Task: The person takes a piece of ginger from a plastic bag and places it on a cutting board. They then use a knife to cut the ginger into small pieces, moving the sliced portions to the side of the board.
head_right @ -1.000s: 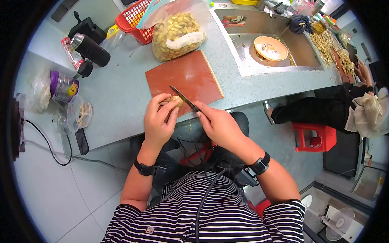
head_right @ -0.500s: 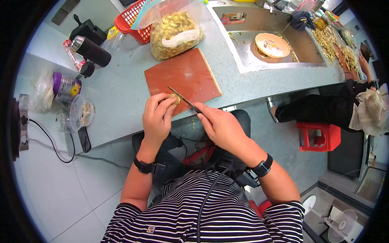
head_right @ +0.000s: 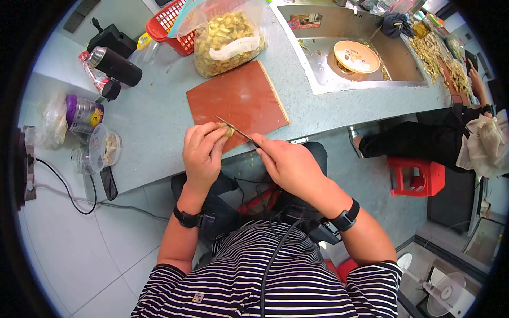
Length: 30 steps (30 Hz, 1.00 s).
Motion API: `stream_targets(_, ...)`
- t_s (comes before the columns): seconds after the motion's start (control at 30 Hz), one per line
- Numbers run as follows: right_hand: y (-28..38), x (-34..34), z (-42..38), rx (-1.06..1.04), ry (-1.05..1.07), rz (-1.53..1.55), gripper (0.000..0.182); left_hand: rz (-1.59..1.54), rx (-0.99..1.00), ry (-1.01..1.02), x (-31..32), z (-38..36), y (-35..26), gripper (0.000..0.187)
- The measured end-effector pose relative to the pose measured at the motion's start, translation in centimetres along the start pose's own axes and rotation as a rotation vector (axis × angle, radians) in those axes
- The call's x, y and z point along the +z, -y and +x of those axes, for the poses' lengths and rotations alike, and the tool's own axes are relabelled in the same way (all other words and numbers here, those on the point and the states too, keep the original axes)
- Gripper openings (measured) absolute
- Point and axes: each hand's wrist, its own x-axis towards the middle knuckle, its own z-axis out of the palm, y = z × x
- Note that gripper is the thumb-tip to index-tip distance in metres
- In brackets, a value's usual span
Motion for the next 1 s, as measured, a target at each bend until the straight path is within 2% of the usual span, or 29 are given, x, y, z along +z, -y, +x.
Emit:
stream_targets(0.6, 0.5, 0.2, 2.2, 0.044, 0.111, -0.22, 0.038, -0.063, -0.027, 0.01, 0.2, 0.1, 0.2, 0.024)
stream_targets(0.7, 0.5, 0.8, 3.2, 0.021, 0.068, -0.109, 0.037, -0.062, -0.039, 0.016, -0.1, 0.0, 0.3, 0.023)
stream_targets(0.87, 1.0, 1.0, 3.1, 0.142, 0.071, 0.064, 0.038, -0.037, -0.019, 0.011, 0.1, 0.1, 0.9, 0.023)
stream_targets(1.0, 1.1, 0.9, 2.1, 0.114, 0.017, 0.088, 0.038, -0.066, -0.077, 0.004, 0.3, -0.2, 0.4, 0.022)
